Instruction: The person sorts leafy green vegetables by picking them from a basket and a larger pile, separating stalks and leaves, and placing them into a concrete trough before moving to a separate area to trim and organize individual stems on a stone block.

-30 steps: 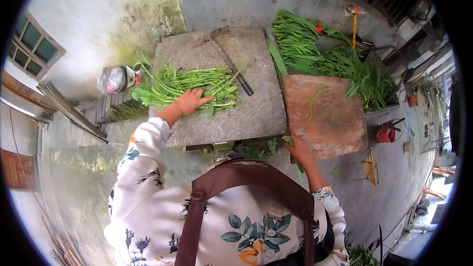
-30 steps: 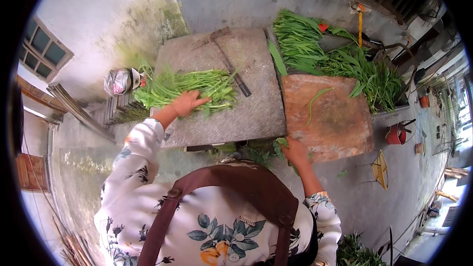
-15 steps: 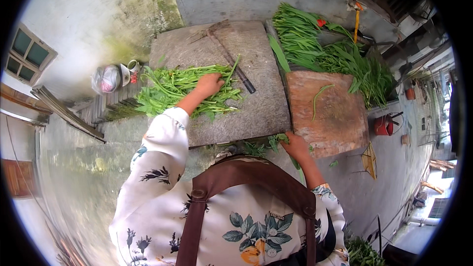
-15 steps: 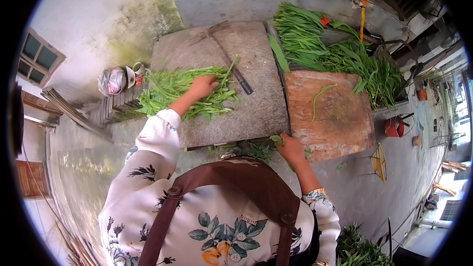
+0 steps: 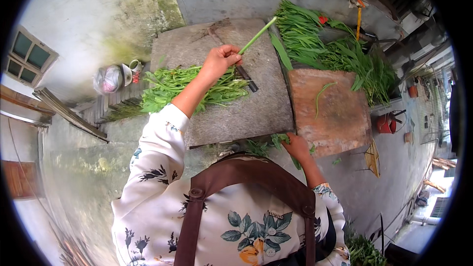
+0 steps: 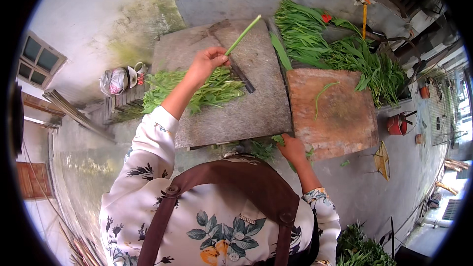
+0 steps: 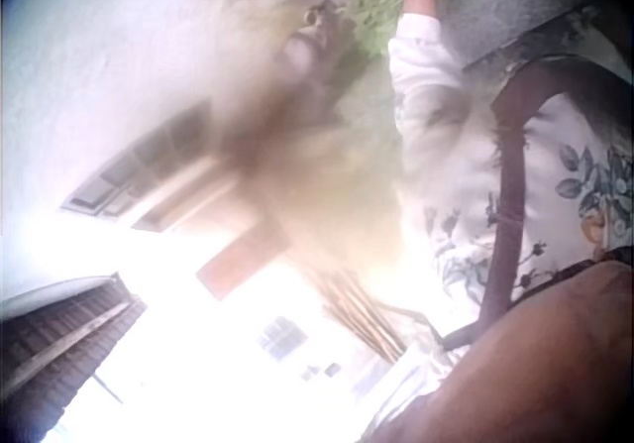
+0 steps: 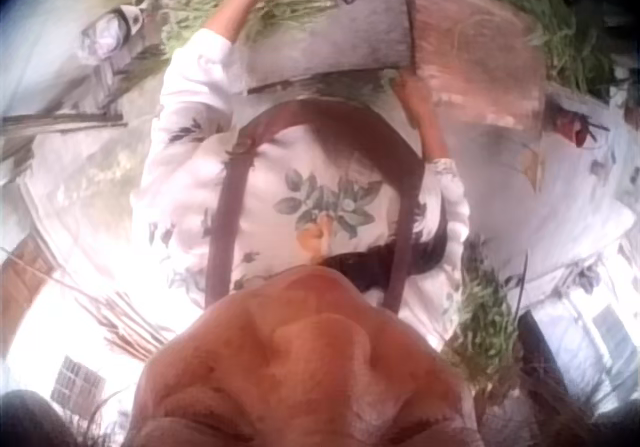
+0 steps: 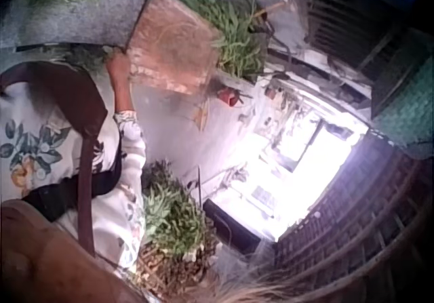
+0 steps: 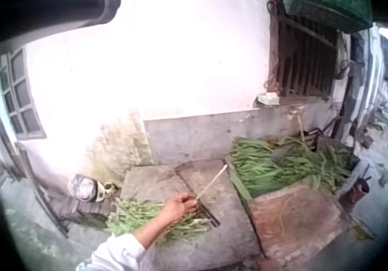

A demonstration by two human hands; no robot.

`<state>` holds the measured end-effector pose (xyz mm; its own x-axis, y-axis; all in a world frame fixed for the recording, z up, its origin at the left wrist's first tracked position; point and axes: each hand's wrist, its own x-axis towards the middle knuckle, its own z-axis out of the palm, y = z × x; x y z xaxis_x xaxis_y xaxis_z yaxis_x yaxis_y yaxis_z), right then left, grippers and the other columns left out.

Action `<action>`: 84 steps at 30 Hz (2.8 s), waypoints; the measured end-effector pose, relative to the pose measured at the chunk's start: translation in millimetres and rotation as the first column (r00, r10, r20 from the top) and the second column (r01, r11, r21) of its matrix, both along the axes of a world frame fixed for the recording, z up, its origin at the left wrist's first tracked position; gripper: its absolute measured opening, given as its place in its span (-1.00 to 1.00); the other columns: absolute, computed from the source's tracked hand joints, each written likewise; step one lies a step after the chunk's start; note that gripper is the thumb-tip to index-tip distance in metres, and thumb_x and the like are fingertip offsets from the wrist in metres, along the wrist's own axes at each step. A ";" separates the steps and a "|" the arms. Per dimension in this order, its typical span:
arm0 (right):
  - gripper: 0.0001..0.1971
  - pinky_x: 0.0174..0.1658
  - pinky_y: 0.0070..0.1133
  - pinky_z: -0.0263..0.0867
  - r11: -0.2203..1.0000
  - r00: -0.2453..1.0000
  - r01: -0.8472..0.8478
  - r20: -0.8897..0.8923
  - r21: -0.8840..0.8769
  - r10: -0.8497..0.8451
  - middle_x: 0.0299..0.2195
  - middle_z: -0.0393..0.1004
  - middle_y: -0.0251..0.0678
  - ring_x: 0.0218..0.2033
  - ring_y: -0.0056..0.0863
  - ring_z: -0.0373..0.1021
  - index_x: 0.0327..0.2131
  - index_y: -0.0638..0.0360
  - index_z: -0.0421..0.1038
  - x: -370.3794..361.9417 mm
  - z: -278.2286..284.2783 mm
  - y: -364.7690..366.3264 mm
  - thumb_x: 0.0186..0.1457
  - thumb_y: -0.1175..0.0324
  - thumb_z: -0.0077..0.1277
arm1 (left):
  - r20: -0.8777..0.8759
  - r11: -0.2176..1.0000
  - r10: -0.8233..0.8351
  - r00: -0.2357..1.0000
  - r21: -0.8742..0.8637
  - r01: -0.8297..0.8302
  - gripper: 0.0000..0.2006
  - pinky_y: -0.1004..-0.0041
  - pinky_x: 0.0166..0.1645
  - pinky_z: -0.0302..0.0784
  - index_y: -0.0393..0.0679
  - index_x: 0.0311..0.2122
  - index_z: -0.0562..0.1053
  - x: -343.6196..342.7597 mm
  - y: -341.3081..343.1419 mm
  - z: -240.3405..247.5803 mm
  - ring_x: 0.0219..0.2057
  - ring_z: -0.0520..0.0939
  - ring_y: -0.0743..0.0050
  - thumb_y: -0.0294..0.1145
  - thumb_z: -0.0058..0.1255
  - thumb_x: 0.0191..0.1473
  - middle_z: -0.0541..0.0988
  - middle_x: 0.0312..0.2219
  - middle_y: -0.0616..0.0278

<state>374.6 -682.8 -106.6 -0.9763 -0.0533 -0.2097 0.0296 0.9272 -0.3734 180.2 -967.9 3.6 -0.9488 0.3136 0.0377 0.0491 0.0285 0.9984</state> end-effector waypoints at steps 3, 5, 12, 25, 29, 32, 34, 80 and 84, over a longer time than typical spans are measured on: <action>-0.72 -0.47 -0.31 0.21 0.999 0.999 -0.047 -0.002 -0.004 0.047 -0.60 0.37 -0.08 -0.50 -0.09 0.31 -0.42 0.14 0.31 -7.2 -1.3 -1.6 -0.22 0.19 -0.01 | -0.083 0.998 0.025 0.996 0.065 -0.020 -0.84 0.62 -0.32 0.33 -0.30 -0.33 0.36 11.4 13.7 33.3 -0.49 0.46 0.59 -0.51 -0.11 -0.08 0.47 -0.55 0.27; -0.71 -0.46 -0.32 0.21 0.998 0.998 -0.055 0.001 0.006 0.055 -0.59 0.37 -0.08 -0.49 -0.10 0.31 -0.40 0.13 0.32 -11.2 3.0 -3.8 -0.22 0.19 0.00 | -0.096 0.961 0.011 0.995 0.275 0.016 -0.85 0.62 -0.34 0.33 -0.29 -0.34 0.36 9.3 20.0 56.6 -0.49 0.45 0.57 -0.50 -0.11 -0.08 0.46 -0.57 0.26; -0.69 -0.43 -0.35 0.22 1.000 0.998 -0.024 0.063 0.014 0.023 -0.56 0.38 -0.09 -0.45 -0.12 0.32 -0.35 0.14 0.31 -11.4 20.3 -4.5 -0.22 0.22 0.00 | -0.541 0.957 0.177 0.823 0.289 -0.016 -0.82 0.64 -0.48 0.28 -0.28 -0.31 0.39 -4.7 -13.9 173.8 -0.59 0.39 0.65 -0.47 -0.10 -0.08 0.44 -0.61 0.31; -0.75 -0.46 -0.35 0.20 0.997 0.996 -0.063 0.054 -0.033 0.065 -0.57 0.37 -0.12 -0.47 -0.12 0.31 -0.45 0.16 0.28 -8.2 6.7 2.7 -0.21 0.22 -0.01 | -0.329 0.388 -0.424 0.844 -0.908 -0.159 -0.86 0.32 -0.28 0.35 -0.10 -0.47 0.43 40.6 -135.8 -145.0 -0.36 0.41 0.14 -0.46 -0.10 -0.26 0.40 -0.49 0.15; -0.75 -0.46 -0.35 0.20 0.995 0.993 -0.100 0.060 -0.020 0.101 -0.60 0.36 -0.13 -0.49 -0.12 0.30 -0.45 0.14 0.28 -12.4 -0.2 1.0 -0.21 0.22 -0.01 | -0.363 0.290 -0.399 0.842 -0.921 -0.260 -0.81 0.33 -0.22 0.31 -0.05 -0.41 0.42 51.4 -126.5 -134.6 -0.30 0.36 0.21 -0.44 -0.10 -0.26 0.38 -0.47 0.22; -0.74 -0.46 -0.32 0.20 0.990 0.989 -0.139 0.052 -0.031 0.141 -0.59 0.36 -0.11 -0.48 -0.11 0.31 -0.44 0.13 0.27 -16.7 -8.7 -2.4 -0.21 0.21 -0.01 | -0.377 0.211 -0.435 0.818 -0.926 -0.314 -0.85 0.33 -0.30 0.36 -0.05 -0.44 0.39 44.9 -127.8 -125.6 -0.34 0.42 0.26 -0.41 -0.11 -0.25 0.40 -0.50 0.24; -0.73 -0.46 -0.32 0.21 0.988 0.988 -0.150 0.031 -0.026 0.150 -0.58 0.37 -0.11 -0.48 -0.11 0.31 -0.42 0.13 0.28 -17.5 -8.8 -4.1 -0.21 0.20 -0.02 | -0.397 0.206 -0.382 0.835 -0.917 -0.342 -0.88 0.34 -0.36 0.38 -0.06 -0.47 0.37 31.2 -124.5 -114.5 -0.38 0.44 0.26 -0.41 -0.11 -0.25 0.41 -0.52 0.24; -0.71 -0.46 -0.35 0.21 0.983 0.981 -0.177 0.068 -0.043 0.180 -0.59 0.37 -0.10 -0.49 -0.15 0.32 -0.38 0.19 0.29 -15.2 0.2 -18.5 -0.20 0.23 -0.01 | -0.344 0.381 -0.134 0.929 -0.883 -0.272 -0.72 0.28 -0.25 0.30 -0.07 -0.34 0.33 106.8 -160.3 -160.8 -0.28 0.35 0.12 -0.29 0.01 -0.25 0.34 -0.41 0.14; -0.65 -0.45 -0.37 0.22 0.986 0.981 -0.164 0.096 -0.038 0.167 -0.56 0.38 -0.10 -0.48 -0.16 0.33 -0.29 0.21 0.29 -16.8 7.6 -18.7 -0.19 0.23 -0.02 | -0.332 0.388 -0.110 0.937 -0.882 -0.267 -0.73 0.29 -0.23 0.27 -0.06 -0.37 0.35 94.6 -157.1 -142.6 -0.25 0.32 0.16 -0.26 0.04 -0.27 0.34 -0.41 0.16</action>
<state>357.8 -701.5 -99.0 -0.9280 -0.2203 -0.3004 -0.0855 0.9108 -0.4040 274.8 -1125.0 -139.0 -0.9640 0.2610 0.0513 0.2644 0.9191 0.2921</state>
